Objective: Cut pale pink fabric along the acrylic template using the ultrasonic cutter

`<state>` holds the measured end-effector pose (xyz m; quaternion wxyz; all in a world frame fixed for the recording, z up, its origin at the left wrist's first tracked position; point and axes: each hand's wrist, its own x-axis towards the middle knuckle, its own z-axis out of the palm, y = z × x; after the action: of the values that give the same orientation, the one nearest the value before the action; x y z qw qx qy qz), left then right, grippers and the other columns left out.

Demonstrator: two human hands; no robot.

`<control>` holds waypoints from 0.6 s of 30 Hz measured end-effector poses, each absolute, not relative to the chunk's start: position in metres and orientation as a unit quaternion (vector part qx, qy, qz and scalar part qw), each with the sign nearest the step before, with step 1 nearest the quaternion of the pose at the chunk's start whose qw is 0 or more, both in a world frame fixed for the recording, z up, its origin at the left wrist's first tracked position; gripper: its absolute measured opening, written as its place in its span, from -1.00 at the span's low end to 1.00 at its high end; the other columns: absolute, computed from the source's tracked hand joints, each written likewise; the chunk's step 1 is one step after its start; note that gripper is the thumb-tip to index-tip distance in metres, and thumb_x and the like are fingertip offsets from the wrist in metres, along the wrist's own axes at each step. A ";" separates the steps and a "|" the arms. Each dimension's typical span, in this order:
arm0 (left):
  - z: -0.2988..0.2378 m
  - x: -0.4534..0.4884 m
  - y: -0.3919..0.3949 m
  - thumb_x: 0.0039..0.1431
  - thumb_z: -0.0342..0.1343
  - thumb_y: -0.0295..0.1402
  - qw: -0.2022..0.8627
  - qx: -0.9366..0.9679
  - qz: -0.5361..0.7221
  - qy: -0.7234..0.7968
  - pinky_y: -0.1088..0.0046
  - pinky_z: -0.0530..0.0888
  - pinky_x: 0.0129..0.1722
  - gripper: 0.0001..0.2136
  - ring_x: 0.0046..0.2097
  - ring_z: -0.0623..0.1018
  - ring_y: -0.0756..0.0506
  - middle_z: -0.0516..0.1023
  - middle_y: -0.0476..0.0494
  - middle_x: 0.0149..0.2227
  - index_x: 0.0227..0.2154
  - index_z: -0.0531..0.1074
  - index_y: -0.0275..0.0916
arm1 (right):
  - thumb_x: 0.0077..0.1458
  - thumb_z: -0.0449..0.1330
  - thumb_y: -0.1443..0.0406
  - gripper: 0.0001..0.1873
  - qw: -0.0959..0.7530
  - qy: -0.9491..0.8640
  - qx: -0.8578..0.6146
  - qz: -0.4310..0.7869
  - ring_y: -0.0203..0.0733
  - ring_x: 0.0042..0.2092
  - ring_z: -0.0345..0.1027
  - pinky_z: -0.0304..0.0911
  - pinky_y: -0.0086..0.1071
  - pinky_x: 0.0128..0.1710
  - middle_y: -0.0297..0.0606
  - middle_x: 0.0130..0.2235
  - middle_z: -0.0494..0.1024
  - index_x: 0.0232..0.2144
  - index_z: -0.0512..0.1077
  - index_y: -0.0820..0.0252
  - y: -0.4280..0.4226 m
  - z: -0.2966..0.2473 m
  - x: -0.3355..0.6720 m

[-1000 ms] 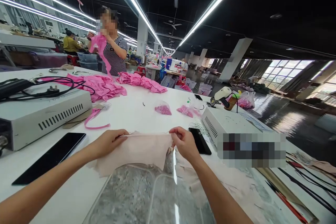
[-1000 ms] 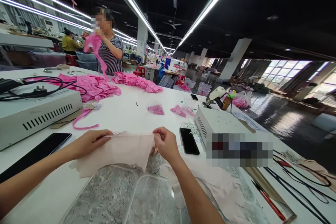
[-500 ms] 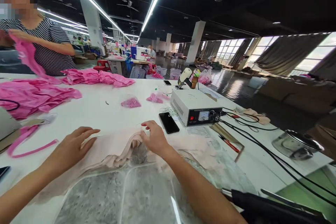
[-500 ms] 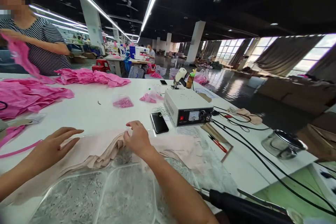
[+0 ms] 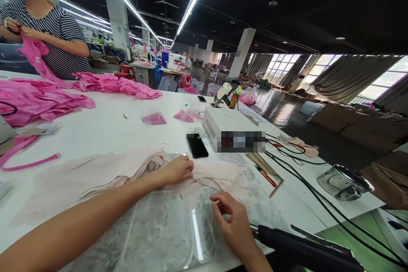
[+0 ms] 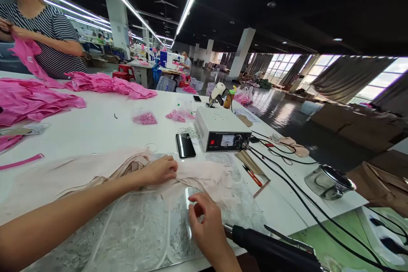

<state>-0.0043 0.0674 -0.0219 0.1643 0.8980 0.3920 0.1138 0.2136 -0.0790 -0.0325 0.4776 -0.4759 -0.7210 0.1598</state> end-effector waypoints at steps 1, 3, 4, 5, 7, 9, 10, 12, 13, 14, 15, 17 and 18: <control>-0.022 -0.002 0.073 0.38 0.16 -0.24 0.172 0.899 0.105 0.389 0.14 0.56 -0.03 -0.69 0.00 0.55 -0.18 0.47 -0.23 0.08 0.09 0.40 -0.26 | 0.17 0.11 0.36 -0.86 0.476 -0.727 -0.466 0.163 -0.27 -0.48 0.47 0.38 -0.48 -0.56 -0.25 -0.37 0.58 -0.30 0.48 0.13 -0.087 -0.036 0.214; -0.021 -0.001 0.083 0.38 0.16 -0.24 0.185 0.901 0.092 0.382 0.14 0.56 -0.03 -0.69 0.00 0.55 -0.19 0.47 -0.22 0.08 0.09 0.40 -0.27 | 0.15 0.10 0.39 -0.85 0.476 -0.736 -0.451 0.170 -0.28 -0.47 0.48 0.43 -0.47 -0.48 -0.27 -0.36 0.58 -0.31 0.48 0.12 -0.100 -0.042 0.217; -0.019 -0.001 0.086 0.38 0.16 -0.23 0.188 0.902 0.089 0.377 0.14 0.56 -0.03 -0.68 0.00 0.55 -0.19 0.47 -0.22 0.08 0.09 0.41 -0.27 | 0.15 0.10 0.39 -0.84 0.478 -0.737 -0.446 0.171 -0.28 -0.47 0.48 0.43 -0.47 -0.47 -0.27 -0.37 0.58 -0.31 0.48 0.12 -0.104 -0.044 0.218; -0.016 -0.001 0.089 0.38 0.16 -0.23 0.190 0.904 0.088 0.373 0.14 0.56 -0.03 -0.68 0.00 0.55 -0.20 0.47 -0.21 0.07 0.08 0.41 -0.27 | 0.14 0.10 0.40 -0.84 0.480 -0.737 -0.443 0.171 -0.28 -0.47 0.48 0.42 -0.47 -0.47 -0.27 -0.37 0.58 -0.32 0.48 0.12 -0.107 -0.047 0.220; -0.007 -0.002 0.091 0.38 0.16 -0.23 0.186 0.909 0.090 0.362 0.15 0.56 -0.04 -0.68 -0.01 0.56 -0.19 0.48 -0.21 0.07 0.08 0.41 -0.27 | 0.13 0.10 0.41 -0.84 0.487 -0.735 -0.441 0.168 -0.26 -0.44 0.51 0.42 -0.47 -0.45 -0.27 -0.38 0.59 -0.33 0.47 0.12 -0.111 -0.051 0.224; 0.006 -0.002 0.088 0.38 0.16 -0.24 0.173 0.916 0.102 0.346 0.15 0.56 -0.05 -0.70 -0.02 0.56 -0.17 0.49 -0.21 0.05 0.07 0.41 -0.27 | 0.13 0.10 0.40 -0.85 0.492 -0.732 -0.442 0.163 -0.25 -0.42 0.52 0.42 -0.47 -0.43 -0.26 -0.39 0.59 -0.33 0.47 0.12 -0.112 -0.053 0.228; 0.013 -0.003 0.084 0.39 0.15 -0.25 0.165 0.921 0.112 0.335 0.15 0.55 -0.04 -0.73 -0.02 0.55 -0.17 0.49 -0.21 0.03 0.03 0.43 -0.28 | 0.13 0.10 0.40 -0.85 0.494 -0.731 -0.442 0.161 -0.25 -0.41 0.53 0.42 -0.47 -0.43 -0.26 -0.39 0.59 -0.33 0.47 0.12 -0.112 -0.054 0.229; 0.026 -0.005 0.072 0.43 0.06 -0.31 0.151 0.930 0.133 0.308 0.16 0.50 0.02 -0.84 -0.01 0.53 -0.17 0.51 -0.20 -0.01 -0.16 0.47 -0.28 | 0.14 0.10 0.39 -0.85 0.496 -0.730 -0.443 0.156 -0.26 -0.41 0.52 0.42 -0.48 -0.42 -0.26 -0.38 0.59 -0.33 0.47 0.13 -0.113 -0.054 0.231; 0.030 -0.007 0.064 0.44 0.01 -0.34 0.148 0.935 0.140 0.290 0.20 0.47 0.03 -0.82 0.00 0.52 -0.16 0.51 -0.20 -0.01 -0.25 0.46 -0.27 | 0.15 0.09 0.39 -0.85 0.496 -0.731 -0.444 0.154 -0.26 -0.41 0.52 0.42 -0.48 -0.42 -0.27 -0.39 0.59 -0.33 0.47 0.13 -0.114 -0.054 0.232; 0.033 -0.009 0.054 0.45 -0.03 -0.36 0.147 0.940 0.144 0.273 0.25 0.45 0.02 -0.80 -0.01 0.52 -0.15 0.52 -0.19 -0.01 -0.29 0.44 -0.25 | 0.15 0.09 0.39 -0.85 0.496 -0.730 -0.444 0.151 -0.26 -0.41 0.53 0.42 -0.48 -0.42 -0.27 -0.39 0.59 -0.33 0.46 0.14 -0.115 -0.054 0.233; 0.033 -0.012 0.045 0.46 -0.04 -0.36 0.149 0.945 0.144 0.253 0.31 0.44 -0.01 -0.79 -0.05 0.53 -0.13 0.53 -0.17 -0.05 -0.30 0.43 -0.24 | 0.16 0.08 0.39 -0.85 0.496 -0.731 -0.445 0.149 -0.26 -0.41 0.53 0.43 -0.48 -0.41 -0.27 -0.39 0.59 -0.33 0.46 0.14 -0.116 -0.054 0.233; 0.029 -0.018 0.025 0.47 -0.05 -0.36 0.152 0.953 0.139 0.220 0.38 0.43 -0.07 -0.79 -0.14 0.54 -0.10 0.56 -0.12 -0.17 -0.31 0.41 -0.22 | 0.16 0.08 0.40 -0.85 0.492 -0.732 -0.448 0.145 -0.27 -0.40 0.54 0.44 -0.49 -0.41 -0.28 -0.38 0.58 -0.32 0.45 0.14 -0.119 -0.053 0.235; 0.026 -0.021 0.015 0.47 -0.05 -0.35 0.153 0.956 0.137 0.208 0.39 0.42 -0.09 -0.78 -0.18 0.54 -0.09 0.55 -0.10 -0.23 -0.33 0.40 -0.21 | 0.16 0.08 0.42 -0.85 0.489 -0.733 -0.450 0.143 -0.28 -0.40 0.54 0.44 -0.50 -0.40 -0.29 -0.38 0.58 -0.32 0.44 0.14 -0.120 -0.053 0.235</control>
<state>-0.0213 0.0151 0.0257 0.1532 0.9563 0.2078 0.1371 0.2351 -0.1200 -0.0532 0.4890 -0.4501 -0.7334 0.1431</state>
